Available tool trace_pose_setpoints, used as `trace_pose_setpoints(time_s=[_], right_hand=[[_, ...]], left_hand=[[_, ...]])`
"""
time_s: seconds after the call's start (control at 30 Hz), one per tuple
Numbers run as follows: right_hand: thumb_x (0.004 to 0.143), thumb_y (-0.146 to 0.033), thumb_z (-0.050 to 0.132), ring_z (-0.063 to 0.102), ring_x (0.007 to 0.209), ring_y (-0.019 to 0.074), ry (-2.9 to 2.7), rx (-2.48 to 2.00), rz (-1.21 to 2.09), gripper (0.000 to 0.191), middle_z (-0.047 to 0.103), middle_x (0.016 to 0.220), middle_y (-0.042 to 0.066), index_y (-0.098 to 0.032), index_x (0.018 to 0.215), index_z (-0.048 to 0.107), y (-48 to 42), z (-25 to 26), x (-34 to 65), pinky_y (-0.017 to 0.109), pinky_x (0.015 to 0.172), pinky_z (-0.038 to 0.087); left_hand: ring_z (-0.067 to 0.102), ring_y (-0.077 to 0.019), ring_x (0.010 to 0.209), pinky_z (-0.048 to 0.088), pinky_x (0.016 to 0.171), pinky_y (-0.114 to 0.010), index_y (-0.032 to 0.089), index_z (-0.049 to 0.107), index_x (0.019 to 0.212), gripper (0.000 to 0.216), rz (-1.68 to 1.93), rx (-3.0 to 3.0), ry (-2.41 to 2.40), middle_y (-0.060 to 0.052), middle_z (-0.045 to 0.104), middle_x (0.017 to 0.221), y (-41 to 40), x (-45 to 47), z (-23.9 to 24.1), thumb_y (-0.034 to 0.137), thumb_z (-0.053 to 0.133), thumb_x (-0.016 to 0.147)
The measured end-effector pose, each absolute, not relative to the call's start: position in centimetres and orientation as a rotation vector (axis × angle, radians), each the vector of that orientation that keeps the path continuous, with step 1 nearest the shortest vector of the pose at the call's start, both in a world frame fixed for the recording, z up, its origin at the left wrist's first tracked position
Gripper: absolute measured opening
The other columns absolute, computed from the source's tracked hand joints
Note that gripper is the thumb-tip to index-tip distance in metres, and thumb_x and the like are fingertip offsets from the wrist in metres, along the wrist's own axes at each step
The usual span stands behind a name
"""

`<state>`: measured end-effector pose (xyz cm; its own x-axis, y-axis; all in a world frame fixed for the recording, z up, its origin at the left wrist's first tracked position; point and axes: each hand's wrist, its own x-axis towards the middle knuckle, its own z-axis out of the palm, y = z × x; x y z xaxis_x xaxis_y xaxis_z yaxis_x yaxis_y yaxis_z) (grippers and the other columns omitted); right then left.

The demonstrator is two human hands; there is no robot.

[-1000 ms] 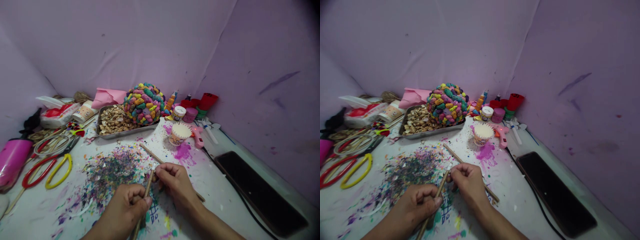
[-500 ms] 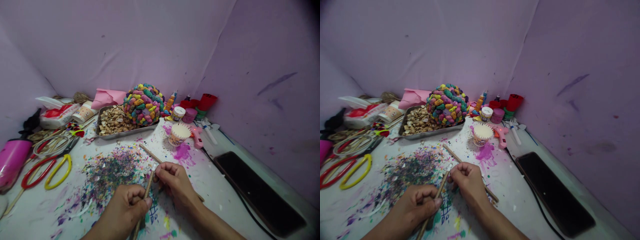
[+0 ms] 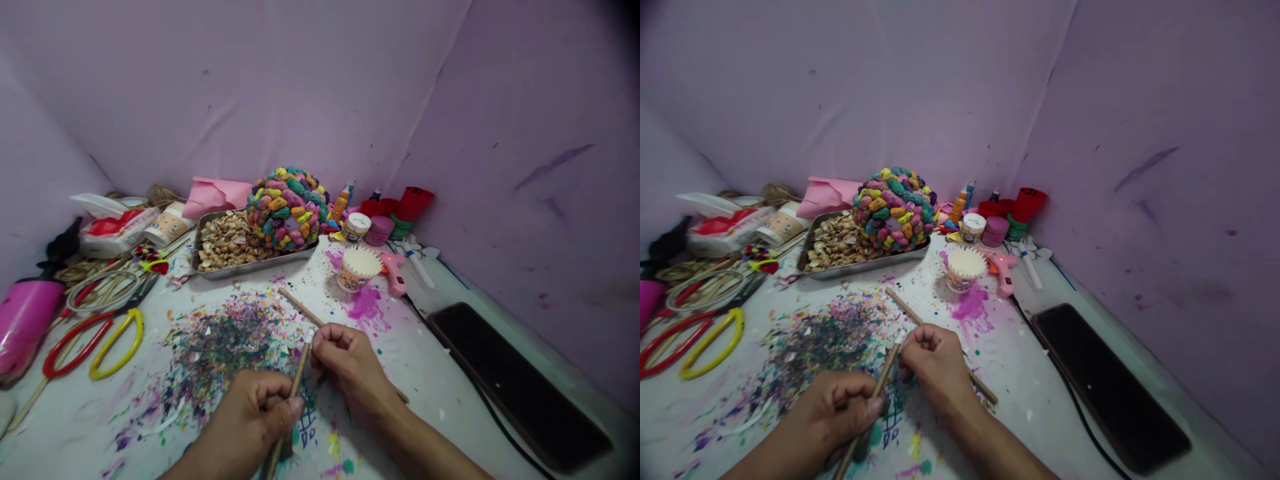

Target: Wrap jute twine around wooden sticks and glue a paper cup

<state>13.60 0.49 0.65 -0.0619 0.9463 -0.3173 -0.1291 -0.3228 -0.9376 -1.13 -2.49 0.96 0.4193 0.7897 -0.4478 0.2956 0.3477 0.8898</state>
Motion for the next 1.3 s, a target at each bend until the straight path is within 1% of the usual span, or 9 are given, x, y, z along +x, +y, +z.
trace_pose_setpoints(time_s=[0.17, 0.3, 0.47, 0.7, 0.8, 0.9, 0.93, 1.1, 1.3], right_hand=[[0.057, -0.018, 0.054, 0.042, 0.040, 0.0074, -0.968, -1.295, 1.524, 0.007, 0.051, 0.042, -0.002, -0.014, 0.051, 0.052, 0.5, 0.7, 13.5, 0.019, 0.040, 0.029], [0.057, -0.018, 0.053, 0.040, 0.039, 0.0072, -0.959, -1.290, 1.512, 0.007, 0.050, 0.041, -0.003, -0.015, 0.050, 0.052, 0.5, 0.6, 13.5, 0.019, 0.040, 0.029], [0.056, -0.017, 0.053, 0.039, 0.040, 0.0072, -0.957, -1.273, 1.494, 0.007, 0.048, 0.041, -0.003, -0.015, 0.050, 0.051, 0.4, 0.5, 13.5, 0.020, 0.041, 0.028], [0.056, -0.016, 0.052, 0.039, 0.039, 0.0070, -0.949, -1.256, 1.500, 0.006, 0.048, 0.041, -0.004, -0.015, 0.050, 0.050, 0.3, 0.5, 13.4, 0.019, 0.041, 0.027], [0.057, -0.017, 0.053, 0.039, 0.039, 0.0072, -0.953, -1.246, 1.500, 0.007, 0.048, 0.041, -0.004, -0.016, 0.051, 0.051, 0.4, 0.7, 13.4, 0.019, 0.041, 0.027], [0.057, -0.016, 0.053, 0.041, 0.040, 0.0076, -0.971, -1.243, 1.488, 0.006, 0.049, 0.041, -0.004, -0.015, 0.051, 0.051, 0.4, 0.7, 13.4, 0.019, 0.041, 0.029], [0.057, -0.016, 0.053, 0.041, 0.041, 0.0078, -0.975, -1.239, 1.482, 0.006, 0.050, 0.042, -0.004, -0.015, 0.051, 0.052, 0.4, 0.7, 13.4, 0.019, 0.042, 0.030], [0.057, -0.014, 0.051, 0.041, 0.041, 0.0081, -0.984, -1.216, 1.473, 0.005, 0.050, 0.042, -0.003, -0.016, 0.052, 0.051, 0.4, 0.4, 13.4, 0.020, 0.043, 0.032], [0.056, -0.016, 0.049, 0.040, 0.042, 0.0083, -1.030, -1.221, 1.464, 0.003, 0.048, 0.043, -0.003, -0.016, 0.052, 0.050, 0.5, 0.5, 13.5, 0.021, 0.043, 0.029]], left_hand=[[0.025, -0.0049, 0.033, 0.020, 0.038, -0.020, 0.018, 0.043, 0.051, 0.034, 0.410, 1.244, 1.136, 0.006, 0.042, 0.041, -2.4, -1.1, 1.0, 0.045, 0.046, 0.072], [0.027, -0.0050, 0.034, 0.021, 0.039, -0.020, 0.017, 0.047, 0.052, 0.037, 0.408, 1.245, 1.111, 0.004, 0.046, 0.042, -2.4, -1.2, 1.0, 0.048, 0.045, 0.072], [0.026, -0.0048, 0.034, 0.021, 0.039, -0.020, 0.015, 0.053, 0.060, 0.039, 0.413, 1.213, 1.082, 0.003, 0.049, 0.044, -2.4, -1.2, 0.8, 0.051, 0.045, 0.072], [0.027, -0.0045, 0.034, 0.020, 0.039, -0.020, 0.016, 0.046, 0.055, 0.043, 0.400, 1.178, 1.049, 0.001, 0.050, 0.045, -2.5, -1.5, 0.6, 0.055, 0.043, 0.072], [0.028, -0.0052, 0.037, 0.021, 0.040, -0.020, 0.016, 0.048, 0.062, 0.040, 0.418, 1.151, 1.051, 0.003, 0.049, 0.048, -2.5, -1.5, 0.6, 0.055, 0.046, 0.071], [0.027, -0.0057, 0.041, 0.019, 0.041, -0.020, 0.017, 0.048, 0.079, 0.037, 0.547, 1.125, 1.084, 0.007, 0.041, 0.049, -2.4, -1.0, 0.9, 0.051, 0.054, 0.068], [0.026, -0.0058, 0.043, 0.018, 0.042, -0.020, 0.017, 0.047, 0.081, 0.036, 0.593, 1.130, 1.103, 0.008, 0.038, 0.050, -2.3, -0.8, 1.0, 0.049, 0.057, 0.066], [0.026, -0.0069, 0.048, 0.020, 0.044, -0.021, 0.018, 0.040, 0.060, 0.027, 0.643, 1.213, 1.231, 0.008, 0.032, 0.051, -1.7, 0.3, 1.8, 0.038, 0.059, 0.063], [0.023, -0.0056, 0.042, 0.017, 0.042, -0.020, 0.017, 0.046, 0.060, 0.025, 0.665, 1.134, 1.201, 0.009, 0.030, 0.046, -1.7, -0.2, 1.4, 0.039, 0.056, 0.067]])
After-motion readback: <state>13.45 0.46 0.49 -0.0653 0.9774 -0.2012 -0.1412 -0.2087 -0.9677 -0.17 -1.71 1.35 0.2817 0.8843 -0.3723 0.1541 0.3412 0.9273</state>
